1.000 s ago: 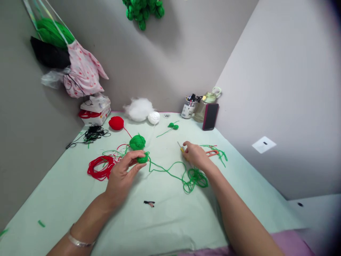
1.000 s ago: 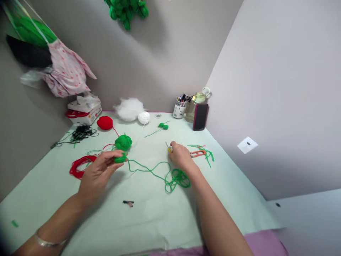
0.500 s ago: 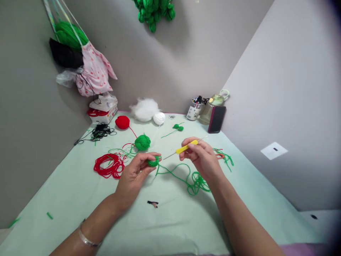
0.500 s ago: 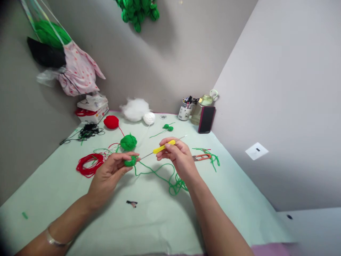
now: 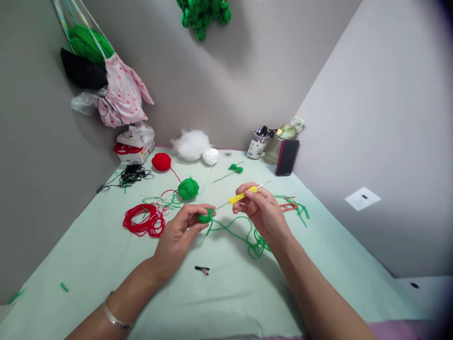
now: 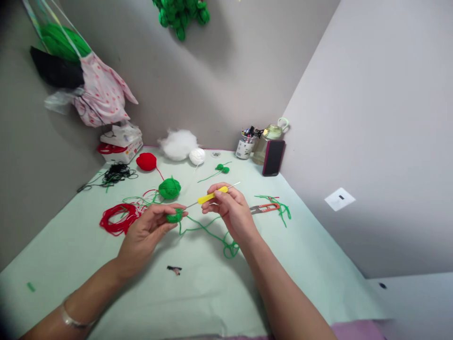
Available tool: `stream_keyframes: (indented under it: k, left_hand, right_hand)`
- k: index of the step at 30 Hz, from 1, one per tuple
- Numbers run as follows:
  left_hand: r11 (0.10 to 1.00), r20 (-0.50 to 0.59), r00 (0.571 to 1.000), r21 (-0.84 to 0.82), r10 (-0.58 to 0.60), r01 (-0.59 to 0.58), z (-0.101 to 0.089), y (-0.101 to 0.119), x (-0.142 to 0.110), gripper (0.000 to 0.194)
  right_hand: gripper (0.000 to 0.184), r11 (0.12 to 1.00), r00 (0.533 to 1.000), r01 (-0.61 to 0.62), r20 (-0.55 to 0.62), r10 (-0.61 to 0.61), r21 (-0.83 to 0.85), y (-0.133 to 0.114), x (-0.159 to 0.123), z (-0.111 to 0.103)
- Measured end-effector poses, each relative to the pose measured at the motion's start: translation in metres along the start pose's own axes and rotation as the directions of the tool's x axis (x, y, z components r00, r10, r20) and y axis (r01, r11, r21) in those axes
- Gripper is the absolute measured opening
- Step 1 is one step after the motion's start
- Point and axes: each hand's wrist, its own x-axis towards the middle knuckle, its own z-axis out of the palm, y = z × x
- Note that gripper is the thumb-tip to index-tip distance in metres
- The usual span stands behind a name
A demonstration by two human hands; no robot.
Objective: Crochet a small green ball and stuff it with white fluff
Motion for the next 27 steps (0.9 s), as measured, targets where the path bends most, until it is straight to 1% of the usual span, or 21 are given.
stream_keyframes:
  k: [3, 8, 13, 19, 23, 27]
  left_hand:
    - [1.0, -0.005, 1.0, -0.02, -0.018, 0.018, 0.001, 0.001, 0.0, 0.011]
    - [0.995, -0.026, 0.996, -0.055, -0.083, 0.081, 0.001, 0.001, -0.001, 0.013]
    - [0.991, -0.068, 0.991, -0.071, -0.116, 0.111, 0.002, 0.002, 0.0, 0.014]
    - [0.979, -0.067, 0.984, -0.129, -0.165, 0.156, 0.002, 0.003, 0.004, 0.017]
    - [0.969, -0.067, 0.977, -0.158, -0.2, 0.188, 0.001, 0.003, 0.005, 0.019]
    - [0.954, -0.029, 0.968, -0.178, -0.249, 0.24, 0.002, 0.005, 0.005, 0.022]
  right_hand:
    - [0.015, 0.998, 0.999, -0.036, 0.033, 0.034, 0.043, 0.001, -0.001, 0.002]
    - [0.022, 0.992, 0.992, -0.087, 0.101, 0.078, 0.088, 0.006, -0.005, 0.008]
    - [0.025, 0.998, 0.988, -0.047, 0.149, 0.04, 0.041, 0.016, -0.009, 0.011]
    - [0.028, 0.999, 0.995, 0.017, 0.099, -0.012, -0.051, 0.022, -0.009, 0.013]
    - [0.026, 0.997, 0.998, 0.042, 0.048, -0.039, -0.063, 0.022, -0.008, 0.013]
    - [0.022, 0.997, 0.998, 0.065, 0.019, -0.065, -0.043, 0.023, -0.007, 0.013]
